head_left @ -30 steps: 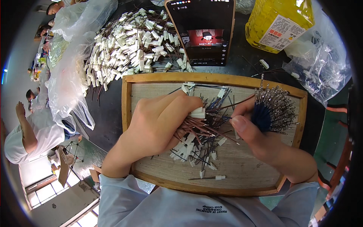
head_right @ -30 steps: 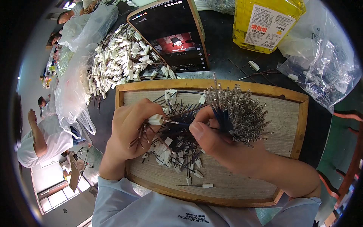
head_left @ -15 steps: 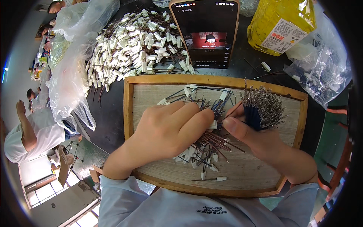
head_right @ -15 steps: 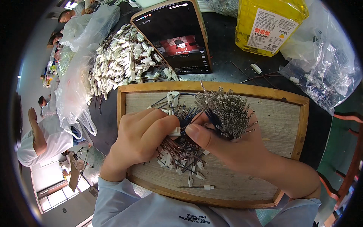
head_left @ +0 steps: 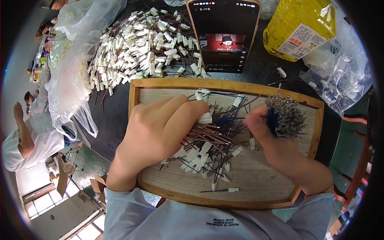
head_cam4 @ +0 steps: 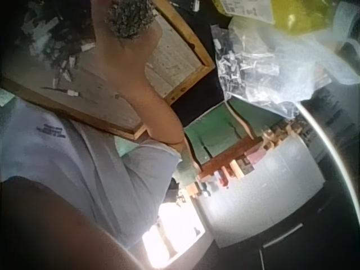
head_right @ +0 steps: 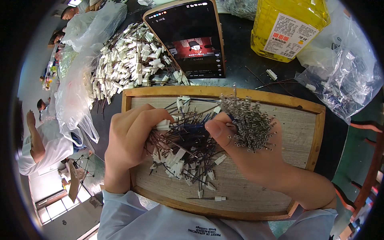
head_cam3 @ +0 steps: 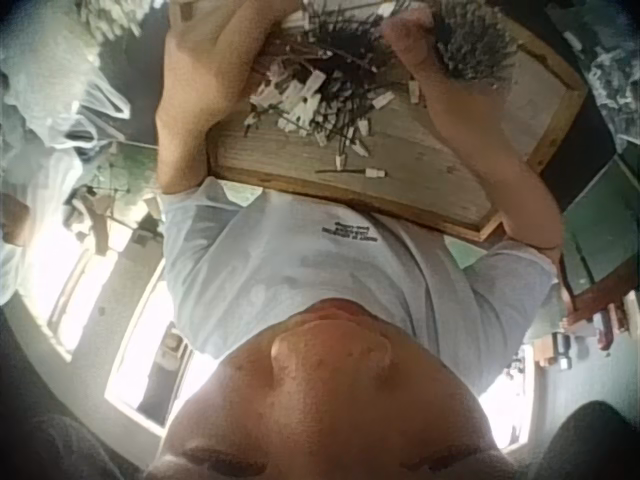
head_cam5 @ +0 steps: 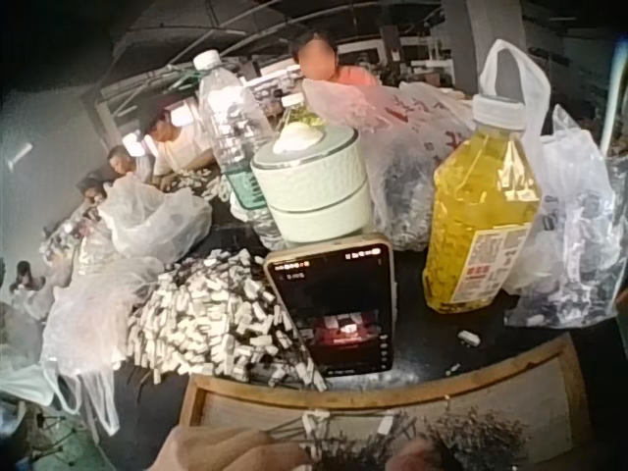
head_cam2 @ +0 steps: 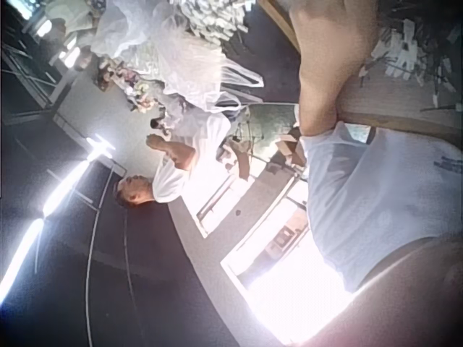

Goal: The person assembles small electronic wire harnesses by hand, inserting wires into plastic connectors.

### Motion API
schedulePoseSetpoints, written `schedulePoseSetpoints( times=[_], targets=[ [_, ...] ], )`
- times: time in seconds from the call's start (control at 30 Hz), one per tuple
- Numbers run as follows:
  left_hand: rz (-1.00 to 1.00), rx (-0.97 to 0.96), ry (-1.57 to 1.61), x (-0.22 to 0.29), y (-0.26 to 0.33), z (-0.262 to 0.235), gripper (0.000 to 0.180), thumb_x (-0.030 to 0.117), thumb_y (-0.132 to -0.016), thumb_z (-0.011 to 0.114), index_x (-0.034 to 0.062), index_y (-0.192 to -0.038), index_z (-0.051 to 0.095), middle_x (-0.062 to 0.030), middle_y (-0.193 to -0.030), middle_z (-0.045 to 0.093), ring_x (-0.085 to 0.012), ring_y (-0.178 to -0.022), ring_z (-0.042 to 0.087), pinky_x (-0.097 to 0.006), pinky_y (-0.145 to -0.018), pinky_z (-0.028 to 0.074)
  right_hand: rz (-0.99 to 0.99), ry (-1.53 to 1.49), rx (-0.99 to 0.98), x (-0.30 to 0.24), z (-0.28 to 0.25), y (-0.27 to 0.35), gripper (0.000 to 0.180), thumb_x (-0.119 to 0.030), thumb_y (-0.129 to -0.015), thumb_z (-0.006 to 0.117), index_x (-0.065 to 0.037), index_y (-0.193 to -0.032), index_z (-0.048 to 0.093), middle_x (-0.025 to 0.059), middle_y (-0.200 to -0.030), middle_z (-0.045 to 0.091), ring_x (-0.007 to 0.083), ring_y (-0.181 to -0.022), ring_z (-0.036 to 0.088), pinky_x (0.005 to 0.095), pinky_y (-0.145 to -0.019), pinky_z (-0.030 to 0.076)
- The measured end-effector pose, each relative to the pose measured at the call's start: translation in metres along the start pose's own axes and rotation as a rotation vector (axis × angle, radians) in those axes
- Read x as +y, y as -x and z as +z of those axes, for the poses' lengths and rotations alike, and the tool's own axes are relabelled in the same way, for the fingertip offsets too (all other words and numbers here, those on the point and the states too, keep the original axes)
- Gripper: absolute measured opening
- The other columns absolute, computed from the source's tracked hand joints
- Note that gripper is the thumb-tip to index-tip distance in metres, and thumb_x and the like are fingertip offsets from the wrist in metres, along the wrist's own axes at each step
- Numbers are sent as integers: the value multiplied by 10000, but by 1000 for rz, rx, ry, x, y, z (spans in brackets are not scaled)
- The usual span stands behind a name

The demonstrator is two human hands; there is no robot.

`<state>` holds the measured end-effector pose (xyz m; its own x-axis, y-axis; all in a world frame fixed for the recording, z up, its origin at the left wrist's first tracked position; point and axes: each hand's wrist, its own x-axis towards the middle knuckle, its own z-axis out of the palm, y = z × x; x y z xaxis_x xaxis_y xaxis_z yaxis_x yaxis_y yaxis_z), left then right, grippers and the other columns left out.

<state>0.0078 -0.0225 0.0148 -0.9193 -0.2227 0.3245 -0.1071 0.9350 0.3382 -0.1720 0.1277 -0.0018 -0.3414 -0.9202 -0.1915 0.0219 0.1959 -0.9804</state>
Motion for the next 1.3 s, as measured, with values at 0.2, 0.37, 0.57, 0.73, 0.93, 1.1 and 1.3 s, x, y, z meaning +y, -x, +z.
schedulePoseSetpoints(
  times=[0.2,0.37,0.57,0.73,0.93,1.1,1.3],
  targets=[
    [-468,215,991,-9,8,5,185,228,-956,473,47,-971,506,-48,-615,496,-129,-449,456,-233,-388,364,-6,-60,25,4,-2,2,166,-194,-866,662,-34,-901,633,-45,-704,566,25,-638,490,182,-576,397],
    [-689,249,2147,-34,4,7,276,282,-982,332,57,-1016,488,-61,-836,509,-94,-467,369,-189,-349,293,-34,6,-116,8,9,1,185,-209,-888,630,-37,-949,606,-36,-718,544,24,-653,460,192,-581,375],
    [-717,314,2144,-35,3,14,277,188,-933,402,53,-1163,478,-66,-888,525,-85,-504,378,-187,-351,309,-5,-339,-148,17,1,-2,255,-304,-967,463,-59,-913,511,-30,-637,424,57,-621,420,236,-558,359],
    [-690,216,2166,-24,-1,14,286,210,-977,393,67,-1218,450,-24,-838,482,-75,-536,378,-174,-366,313,-362,-387,-185,23,2,-11,260,-339,-986,390,-92,-925,443,-21,-602,349,102,-573,400,247,-541,364],
    [-748,279,2083,-9,-5,19,288,243,-995,374,90,-1230,442,-12,-814,459,-86,-584,403,-177,-406,335,-217,-532,-96,14,1,-4,254,-351,-982,394,-101,-969,436,-17,-617,364,88,-544,379,220,-510,346],
    [-719,155,2111,-2,-5,17,341,240,-995,379,93,-1302,403,-6,-803,442,-81,-569,408,-174,-410,322,51,-219,-193,13,-14,4,330,-350,-946,500,-26,-1003,522,1,-747,519,73,-627,481,233,-565,394],
    [-690,35,1978,14,-6,10,348,199,-961,453,15,-1249,389,-14,-601,364,-47,-394,265,-182,-314,175,-101,59,-4,-3,0,5,153,-167,-857,651,-38,-908,585,-8,-707,532,53,-656,497,218,-555,386]
  ],
)
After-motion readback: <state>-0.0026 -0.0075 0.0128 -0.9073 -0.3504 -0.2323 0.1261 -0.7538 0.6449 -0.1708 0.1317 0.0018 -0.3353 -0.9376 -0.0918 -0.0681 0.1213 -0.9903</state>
